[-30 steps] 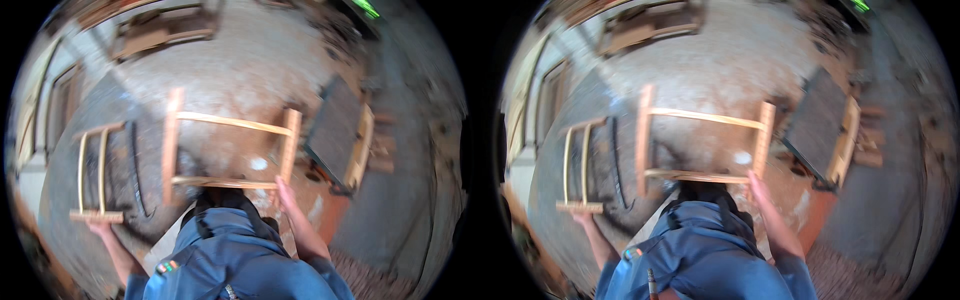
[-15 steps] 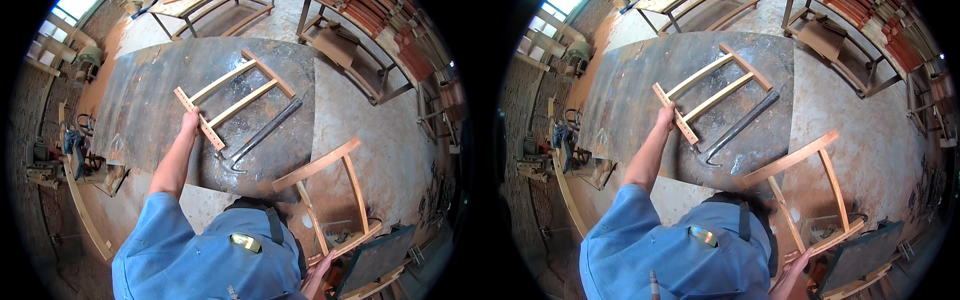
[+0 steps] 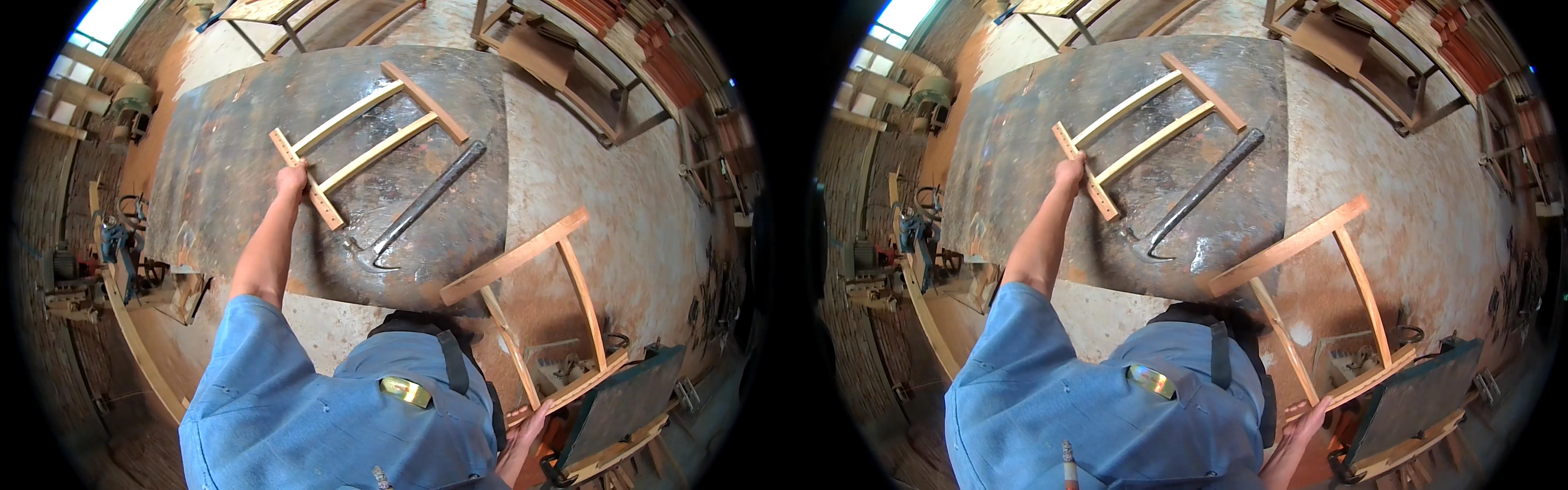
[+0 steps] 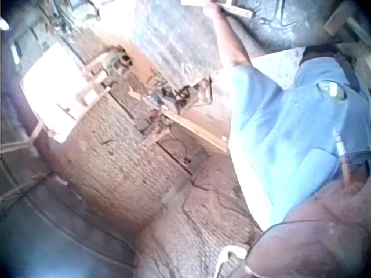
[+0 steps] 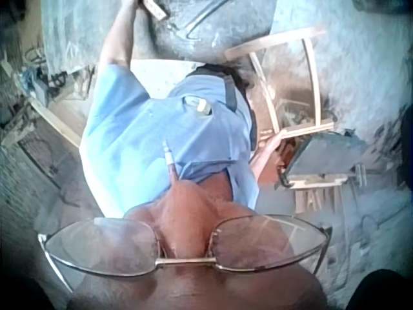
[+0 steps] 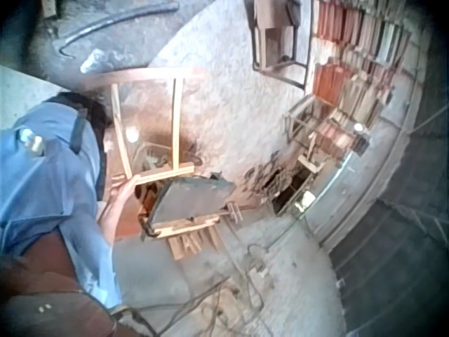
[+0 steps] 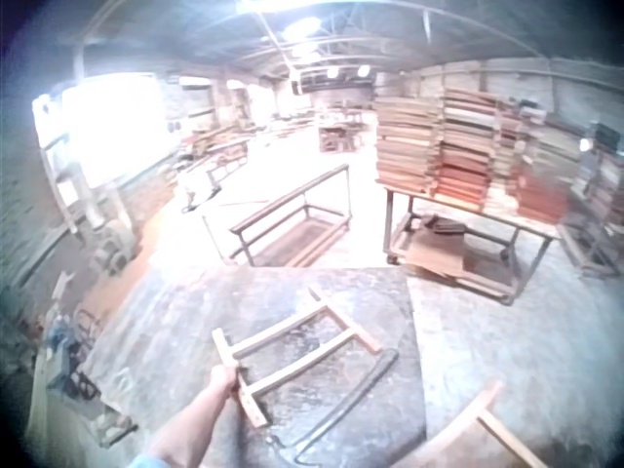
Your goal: The person assembles wooden frames by picking up pre-drilled wooden slats and interlocking them into rectangular structures. They repeatedly lift the frames, inspect the joints, and place them onto a workbench. The person also adjusts a large metal table surface and uses a hammer to secure the wooden components.
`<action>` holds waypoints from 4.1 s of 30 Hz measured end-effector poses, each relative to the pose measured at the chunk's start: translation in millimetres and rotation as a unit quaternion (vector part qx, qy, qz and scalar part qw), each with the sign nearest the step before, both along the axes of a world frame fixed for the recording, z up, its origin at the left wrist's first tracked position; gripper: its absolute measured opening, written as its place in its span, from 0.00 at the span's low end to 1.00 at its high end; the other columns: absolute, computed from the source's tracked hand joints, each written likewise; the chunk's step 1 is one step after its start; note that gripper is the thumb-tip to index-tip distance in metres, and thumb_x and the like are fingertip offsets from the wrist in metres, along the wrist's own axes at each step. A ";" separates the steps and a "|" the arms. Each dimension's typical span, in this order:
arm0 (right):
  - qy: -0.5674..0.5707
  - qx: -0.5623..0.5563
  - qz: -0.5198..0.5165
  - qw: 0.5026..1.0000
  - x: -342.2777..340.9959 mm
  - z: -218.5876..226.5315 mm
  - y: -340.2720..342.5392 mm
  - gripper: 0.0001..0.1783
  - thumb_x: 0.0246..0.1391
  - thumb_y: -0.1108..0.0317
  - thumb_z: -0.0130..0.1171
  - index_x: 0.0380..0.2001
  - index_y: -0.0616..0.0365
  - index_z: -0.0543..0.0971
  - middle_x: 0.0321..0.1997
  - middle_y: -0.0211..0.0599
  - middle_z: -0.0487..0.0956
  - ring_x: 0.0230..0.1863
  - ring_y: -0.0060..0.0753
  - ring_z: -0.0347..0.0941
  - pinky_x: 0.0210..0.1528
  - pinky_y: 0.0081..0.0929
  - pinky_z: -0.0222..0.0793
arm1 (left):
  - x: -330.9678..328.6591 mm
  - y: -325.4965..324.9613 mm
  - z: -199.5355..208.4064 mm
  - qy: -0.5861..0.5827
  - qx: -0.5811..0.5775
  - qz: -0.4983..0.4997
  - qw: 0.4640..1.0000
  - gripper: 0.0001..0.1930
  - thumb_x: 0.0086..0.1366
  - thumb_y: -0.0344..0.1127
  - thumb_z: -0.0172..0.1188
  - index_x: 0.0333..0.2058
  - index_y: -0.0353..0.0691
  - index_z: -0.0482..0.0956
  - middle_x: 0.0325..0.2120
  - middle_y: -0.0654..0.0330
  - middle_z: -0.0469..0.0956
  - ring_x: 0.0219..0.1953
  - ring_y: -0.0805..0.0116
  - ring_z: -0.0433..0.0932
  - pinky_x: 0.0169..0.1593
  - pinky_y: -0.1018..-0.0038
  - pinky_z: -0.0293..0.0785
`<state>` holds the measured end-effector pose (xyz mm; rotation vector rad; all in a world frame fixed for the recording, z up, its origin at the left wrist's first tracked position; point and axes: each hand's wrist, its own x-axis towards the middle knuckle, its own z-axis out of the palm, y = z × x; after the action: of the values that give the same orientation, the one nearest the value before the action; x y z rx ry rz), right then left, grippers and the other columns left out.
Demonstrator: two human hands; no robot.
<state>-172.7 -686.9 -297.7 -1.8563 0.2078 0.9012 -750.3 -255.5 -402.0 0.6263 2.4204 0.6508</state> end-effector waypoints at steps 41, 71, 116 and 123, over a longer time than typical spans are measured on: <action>-0.524 -0.293 -0.150 0.786 182.1 0.7 -203.6 0.15 0.48 0.63 0.63 0.33 0.66 0.79 0.43 0.51 0.76 0.49 0.48 0.70 0.51 0.39 0.67 | 722.1 -270.9 63.8 -0.338 -0.147 -0.726 0.580 0.27 0.61 0.56 0.59 0.40 0.35 0.65 0.17 0.59 0.71 0.14 0.70 0.73 0.17 0.75 0.71; -0.587 -0.247 -0.105 0.764 305.4 -32.0 -119.6 0.22 0.42 0.55 0.69 0.09 0.52 0.68 0.14 0.34 0.70 0.16 0.40 0.70 0.16 0.37 0.63 | 815.2 -274.9 65.0 -0.302 -0.168 -0.735 0.583 0.25 0.68 0.59 0.45 0.38 0.38 0.63 0.18 0.58 0.69 0.11 0.68 0.71 0.14 0.74 0.71; -0.559 -0.265 -0.117 0.777 472.4 -35.0 -87.3 0.25 0.46 0.51 0.64 0.07 0.53 0.69 0.12 0.36 0.70 0.16 0.43 0.69 0.18 0.40 0.63 | 985.2 -248.6 75.0 -0.291 -0.185 -0.733 0.587 0.27 0.66 0.62 0.45 0.38 0.39 0.64 0.20 0.58 0.69 0.13 0.69 0.71 0.15 0.73 0.72; -0.531 -0.281 -0.109 0.792 510.5 -37.4 -80.9 0.23 0.47 0.49 0.63 0.09 0.53 0.74 0.12 0.39 0.73 0.17 0.43 0.72 0.20 0.40 0.68 | 1025.5 -238.4 69.4 -0.289 -0.183 -0.735 0.585 0.28 0.65 0.63 0.47 0.38 0.37 0.64 0.19 0.58 0.69 0.13 0.69 0.71 0.15 0.74 0.71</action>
<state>337.7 -767.8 -335.0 -2.5359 -0.0347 -0.5176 275.3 -493.8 -332.6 1.5446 0.7308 -0.3606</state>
